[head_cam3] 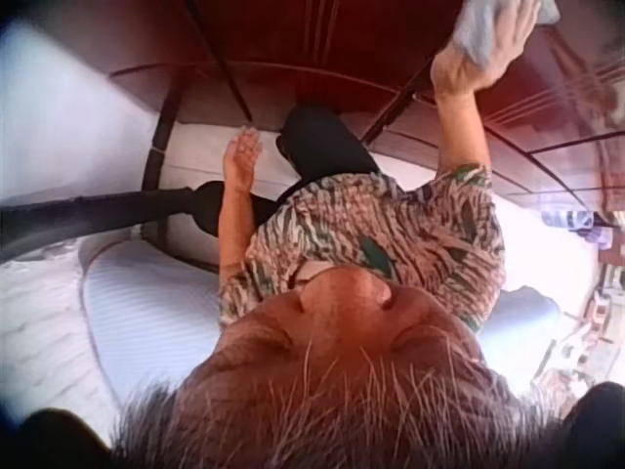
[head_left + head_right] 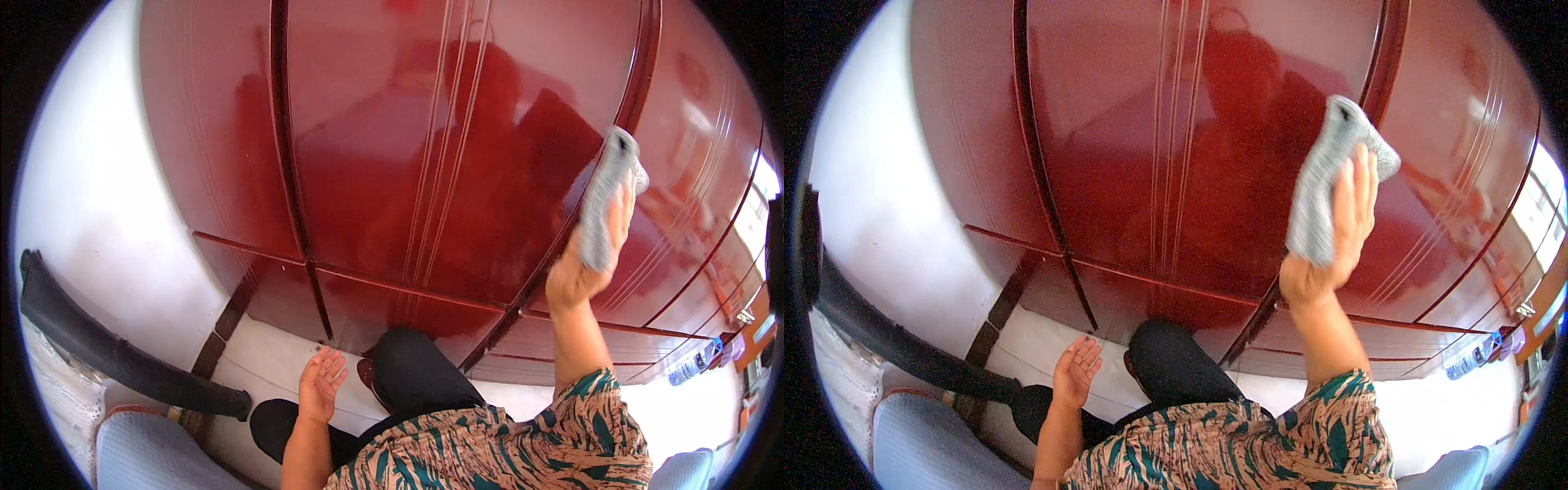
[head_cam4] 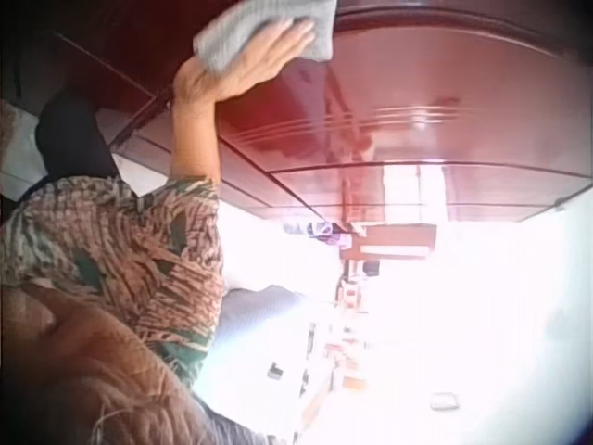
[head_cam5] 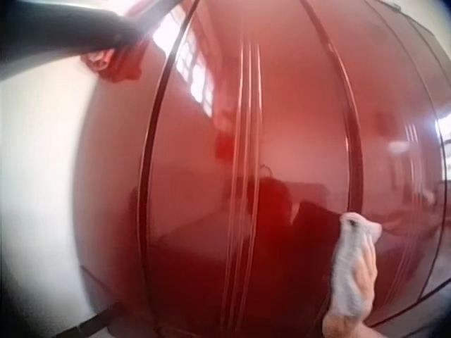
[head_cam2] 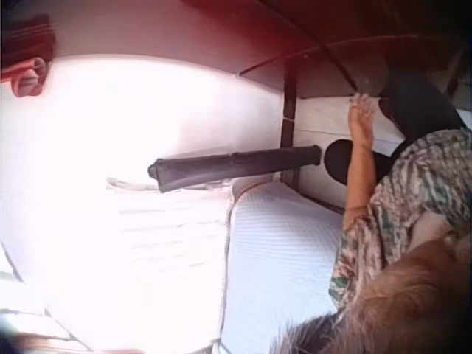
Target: The person wipes the exterior surfaces and doors of a red cabinet using a cloth, moving across various sections and handles.
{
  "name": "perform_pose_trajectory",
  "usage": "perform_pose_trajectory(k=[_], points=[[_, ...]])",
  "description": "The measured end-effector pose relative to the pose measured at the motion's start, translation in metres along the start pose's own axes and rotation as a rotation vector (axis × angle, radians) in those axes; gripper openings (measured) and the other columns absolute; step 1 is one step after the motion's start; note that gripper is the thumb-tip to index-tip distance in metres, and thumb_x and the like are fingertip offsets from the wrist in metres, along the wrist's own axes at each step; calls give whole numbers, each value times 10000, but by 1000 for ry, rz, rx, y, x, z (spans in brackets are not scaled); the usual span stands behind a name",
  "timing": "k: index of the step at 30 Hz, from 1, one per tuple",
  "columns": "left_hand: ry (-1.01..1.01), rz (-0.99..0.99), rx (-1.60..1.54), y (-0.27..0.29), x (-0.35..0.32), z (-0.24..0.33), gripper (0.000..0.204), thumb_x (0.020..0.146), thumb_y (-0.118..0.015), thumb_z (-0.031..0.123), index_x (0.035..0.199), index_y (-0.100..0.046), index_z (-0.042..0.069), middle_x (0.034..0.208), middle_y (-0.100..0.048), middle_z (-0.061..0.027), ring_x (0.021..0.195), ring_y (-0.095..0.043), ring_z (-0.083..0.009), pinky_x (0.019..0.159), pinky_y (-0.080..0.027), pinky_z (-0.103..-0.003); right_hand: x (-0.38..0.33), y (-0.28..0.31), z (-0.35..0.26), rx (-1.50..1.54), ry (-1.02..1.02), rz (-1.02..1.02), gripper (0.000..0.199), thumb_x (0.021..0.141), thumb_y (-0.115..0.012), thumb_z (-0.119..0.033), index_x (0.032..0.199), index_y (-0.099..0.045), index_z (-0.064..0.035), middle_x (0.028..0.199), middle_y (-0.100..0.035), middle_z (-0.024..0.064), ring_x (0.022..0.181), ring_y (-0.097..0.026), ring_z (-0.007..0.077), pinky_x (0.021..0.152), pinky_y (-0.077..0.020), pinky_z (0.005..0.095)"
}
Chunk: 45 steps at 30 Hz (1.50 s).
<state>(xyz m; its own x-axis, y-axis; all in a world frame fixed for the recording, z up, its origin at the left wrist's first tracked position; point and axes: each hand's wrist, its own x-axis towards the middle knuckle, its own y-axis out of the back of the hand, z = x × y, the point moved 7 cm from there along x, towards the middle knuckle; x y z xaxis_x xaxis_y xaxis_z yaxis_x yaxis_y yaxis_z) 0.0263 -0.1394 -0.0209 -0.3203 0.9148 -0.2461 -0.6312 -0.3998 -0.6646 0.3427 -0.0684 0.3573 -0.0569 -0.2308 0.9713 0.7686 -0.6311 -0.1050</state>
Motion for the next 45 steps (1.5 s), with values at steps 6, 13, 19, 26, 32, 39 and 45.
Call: perform_pose_trajectory(k=[6, 13, 19, 26, 32, 39, 45], points=[[6, 26, 23, 2, -2, 0, 543, 912, -601, 362, 1337, -484, 46, 1277, -569, -122, 1157, -550, -232, 988, -434, -385, -63, -40, 28, -504, 34, -554, 729, 678, -571, -8, 1394, -504, -122, 1496, -389, 179, 1393, -348, 343, 1139, -203, 450], [14, 57, 14, -1, -4, 0, 513, 912, -594, 333, 1324, -500, 42, 1242, -595, -113, 1146, -556, -227, 986, -432, -379, -220, -24, -13, -242, 63, -1103, 692, 845, -617, -449, 1446, -430, -160, 1501, -371, 120, 1385, -325, 264, 1124, -212, 449], [14, 47, 43, 6, -1, -2, 520, 915, -579, 346, 1339, -493, 57, 1262, -587, -93, 1130, -559, -219, 967, -440, -355, -167, -44, -2, -301, 203, -1130, 678, 880, -575, -491, 1455, -418, -167, 1527, -341, 116, 1383, -347, 277, 1117, -245, 481], [21, 59, 79, 8, 3, -6, 532, 907, -584, 348, 1329, -490, 39, 1253, -589, -97, 1112, -566, -204, 955, -446, -346, 88, -89, 32, -453, 313, -336, 631, 874, -603, -406, 1430, -441, -158, 1503, -358, 159, 1376, -348, 333, 1103, -257, 487], [19, 127, 69, 16, 4, -5, 449, 913, -567, 282, 1291, -513, 45, 1235, -605, -102, 1098, -574, -197, 938, -450, -341, 157, -122, 26, -629, 248, -251, 708, 895, -594, -365, 1489, -311, -102, 1575, -204, 172, 1439, -210, 363, 1155, -158, 488], [14, 135, 75, 18, 0, -1, 456, 911, -564, 269, 1298, -505, 35, 1240, -601, -108, 1095, -574, -205, 946, -444, -346, 1, -145, -28, -301, 394, -801, 763, 828, -627, -486, 1480, -362, -191, 1567, -280, 101, 1457, -228, 254, 1168, -142, 450], [45, 148, 70, 14, 3, -7, 446, 916, -546, 240, 1305, -497, 29, 1224, -606, -104, 1085, -576, -201, 931, -447, -338, -185, -101, -54, 8, 599, -1242, 715, 950, -463, -451, 1515, -260, -62, 1598, -208, 95, 1483, -156, 220, 1192, -73, 423]])
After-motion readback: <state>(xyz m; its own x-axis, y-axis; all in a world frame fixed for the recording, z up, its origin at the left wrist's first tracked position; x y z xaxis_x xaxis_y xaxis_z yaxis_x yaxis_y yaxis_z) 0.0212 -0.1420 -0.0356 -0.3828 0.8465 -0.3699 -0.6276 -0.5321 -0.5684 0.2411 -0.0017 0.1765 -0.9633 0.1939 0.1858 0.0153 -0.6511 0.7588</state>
